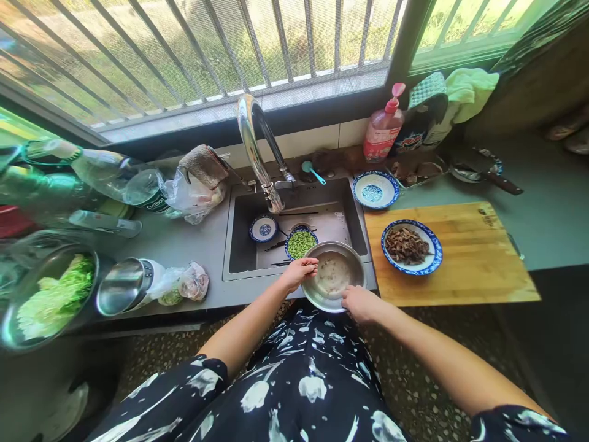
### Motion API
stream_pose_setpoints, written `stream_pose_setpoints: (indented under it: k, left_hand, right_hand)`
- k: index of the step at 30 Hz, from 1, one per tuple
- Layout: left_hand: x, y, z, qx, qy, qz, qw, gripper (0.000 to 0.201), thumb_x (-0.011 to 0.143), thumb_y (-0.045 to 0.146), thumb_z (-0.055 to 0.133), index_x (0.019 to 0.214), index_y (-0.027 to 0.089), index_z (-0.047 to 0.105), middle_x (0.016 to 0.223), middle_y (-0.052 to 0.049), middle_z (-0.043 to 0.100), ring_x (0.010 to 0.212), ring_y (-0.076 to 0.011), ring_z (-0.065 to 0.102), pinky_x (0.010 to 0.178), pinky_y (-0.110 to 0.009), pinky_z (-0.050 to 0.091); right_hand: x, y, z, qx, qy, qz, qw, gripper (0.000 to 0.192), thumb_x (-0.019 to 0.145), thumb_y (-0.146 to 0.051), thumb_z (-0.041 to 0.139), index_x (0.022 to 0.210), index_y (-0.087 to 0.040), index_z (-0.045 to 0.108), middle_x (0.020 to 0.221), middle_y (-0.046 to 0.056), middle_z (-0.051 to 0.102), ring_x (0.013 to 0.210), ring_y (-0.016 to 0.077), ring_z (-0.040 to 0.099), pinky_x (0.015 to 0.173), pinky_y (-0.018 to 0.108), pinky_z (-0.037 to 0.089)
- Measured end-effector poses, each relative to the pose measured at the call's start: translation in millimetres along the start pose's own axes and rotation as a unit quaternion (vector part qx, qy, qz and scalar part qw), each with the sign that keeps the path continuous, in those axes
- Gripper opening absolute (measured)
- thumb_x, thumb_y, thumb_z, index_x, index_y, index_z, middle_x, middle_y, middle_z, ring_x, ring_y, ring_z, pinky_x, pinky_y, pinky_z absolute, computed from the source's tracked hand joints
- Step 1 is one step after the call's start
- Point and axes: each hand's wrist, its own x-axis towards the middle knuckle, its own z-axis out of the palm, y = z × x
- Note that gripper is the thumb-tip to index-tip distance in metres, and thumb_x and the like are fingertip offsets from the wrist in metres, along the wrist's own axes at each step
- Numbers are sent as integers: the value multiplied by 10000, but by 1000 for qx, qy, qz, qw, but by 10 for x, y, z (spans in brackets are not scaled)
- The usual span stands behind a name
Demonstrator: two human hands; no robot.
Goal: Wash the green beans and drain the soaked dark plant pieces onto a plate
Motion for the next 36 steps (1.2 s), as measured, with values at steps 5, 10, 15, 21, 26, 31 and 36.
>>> stream_pose_setpoints:
  k: [5, 10, 15, 21, 26, 31, 36]
  left_hand:
    - [-11, -3, 0, -3, -1, 0, 1000, 135, 707, 10, 631, 808, 99, 649, 677, -24, 611, 582, -63, 563, 631, -211, 489]
    - [-2, -25, -9, 6, -4, 5, 1000, 132, 708, 21, 632, 809, 104, 649, 688, -25, 613, 599, -69, 571, 646, -218, 488]
    - [-21, -24, -7, 13, 0, 12, 1000, 136, 712, 12, 610, 809, 100, 647, 694, -28, 612, 580, -65, 558, 635, -221, 481]
    - [-58, -43, 22, 0, -4, 0, 1000, 106, 717, 30, 636, 803, 91, 644, 644, -20, 603, 554, -61, 553, 627, -210, 479]
    - [-70, -71, 131, -127, -75, -76, 986, 112, 785, 191, 636, 826, 88, 640, 692, -53, 629, 609, -93, 586, 607, -212, 490]
    - [-51, -78, 165, -223, -77, -130, 963, 202, 843, 282, 564, 781, 97, 614, 641, -35, 604, 555, -94, 561, 571, -225, 495]
    - [-67, -83, 83, -180, -50, -115, 976, 116, 818, 197, 593, 794, 90, 632, 636, -49, 614, 558, -87, 569, 565, -207, 489]
  right_hand:
    - [-67, 117, 44, 31, 31, -69, 997, 232, 792, -96, 458, 849, -155, 675, 830, 90, 652, 811, 190, 564, 787, 307, 406]
    - [-72, 229, 52, 105, 67, -124, 984, 287, 854, -118, 408, 798, -172, 684, 804, 63, 659, 766, 153, 551, 756, 275, 392]
    - [-174, 218, 227, 75, 145, -137, 977, 373, 924, -177, 312, 827, -160, 671, 835, 102, 643, 819, 176, 531, 791, 318, 409]
    - [-227, 153, 207, 103, 249, -109, 957, 367, 942, -218, 301, 903, -168, 663, 891, 103, 653, 809, 164, 560, 761, 303, 460]
    - [-18, -86, -297, 211, 426, 7, 880, 302, 931, -311, 384, 989, -191, 654, 981, 88, 657, 942, 169, 579, 857, 320, 472]
    - [224, -113, -456, 211, 428, -21, 879, 324, 928, -307, 367, 1008, -195, 661, 1097, 92, 633, 1055, 182, 559, 942, 342, 444]
    - [446, 109, -254, 120, 188, 126, 967, 265, 874, -228, 449, 907, -165, 704, 941, 105, 676, 895, 198, 624, 806, 289, 469]
